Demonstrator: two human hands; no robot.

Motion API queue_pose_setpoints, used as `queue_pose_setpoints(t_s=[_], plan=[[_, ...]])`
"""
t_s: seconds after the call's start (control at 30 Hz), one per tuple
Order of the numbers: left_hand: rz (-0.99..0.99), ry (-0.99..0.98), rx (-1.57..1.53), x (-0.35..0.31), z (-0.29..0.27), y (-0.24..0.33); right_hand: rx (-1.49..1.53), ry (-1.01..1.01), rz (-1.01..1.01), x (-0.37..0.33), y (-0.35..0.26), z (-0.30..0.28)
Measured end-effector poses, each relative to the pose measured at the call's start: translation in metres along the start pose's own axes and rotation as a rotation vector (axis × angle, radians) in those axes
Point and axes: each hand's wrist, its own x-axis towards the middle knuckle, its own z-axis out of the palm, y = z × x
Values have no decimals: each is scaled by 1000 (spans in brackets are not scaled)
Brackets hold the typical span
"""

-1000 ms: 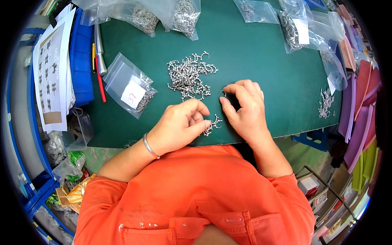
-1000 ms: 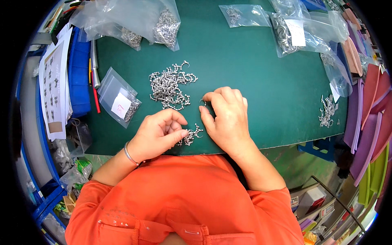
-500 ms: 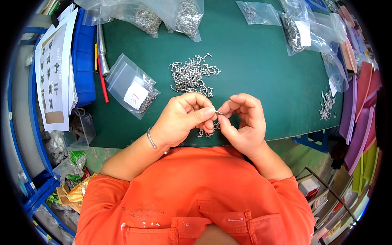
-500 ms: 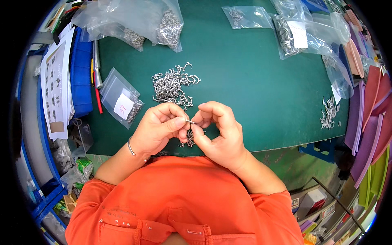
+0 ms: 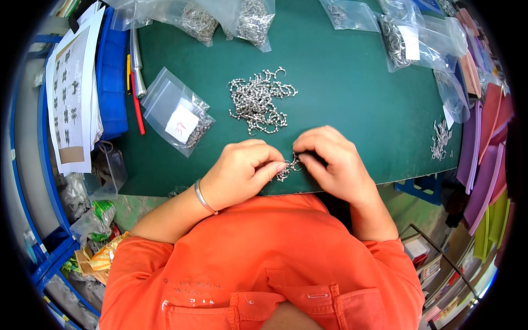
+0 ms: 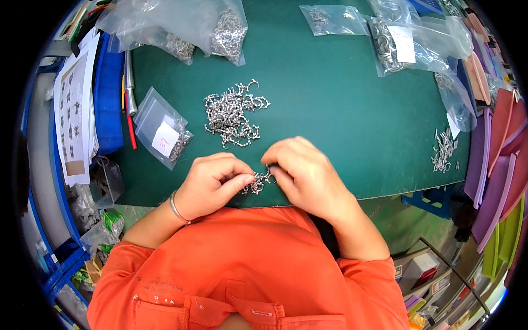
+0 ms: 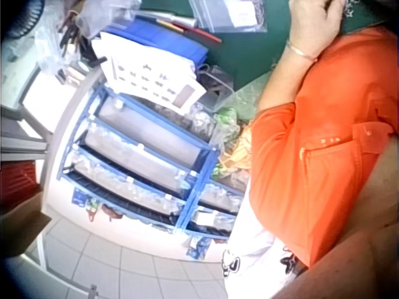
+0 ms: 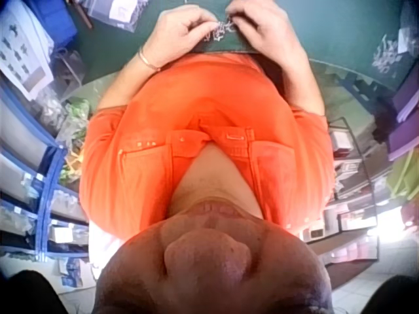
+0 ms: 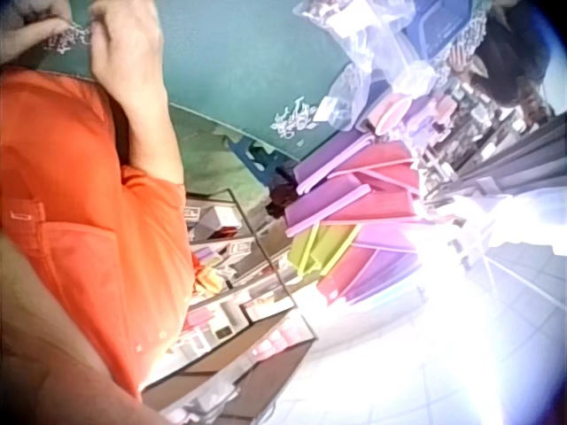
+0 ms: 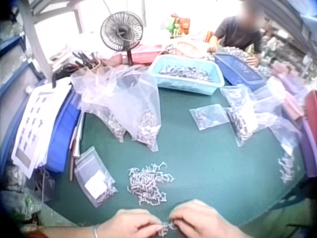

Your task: The person assembles small silver metal components by hand on a green workbench. They pick up individual pieces, link them together, and place the assembled units into a clear plastic bag.

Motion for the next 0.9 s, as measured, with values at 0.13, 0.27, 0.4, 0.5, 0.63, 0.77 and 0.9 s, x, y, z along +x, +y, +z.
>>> queue_pose_setpoints(t_s=[0.13,0.27,0.4,0.5,0.63,0.77,0.9], plan=[[210,57,185,1,7,-8,-231,128,-25,18,9,15],[219,203,267,8,4,-8,-332,148,15,31,10,28],[195,289,273,13,0,-12,-203,171,59,28,14,20],[-46,208,-34,14,0,-4,4,244,164,22,8,14],[-359,30,-749,19,-2,3,40,254,-6,13,4,14],[-233,70,-821,18,3,-8,121,232,-61,12,-2,15],[-174,115,-622,13,5,0,394,298,109,2,-2,25]])
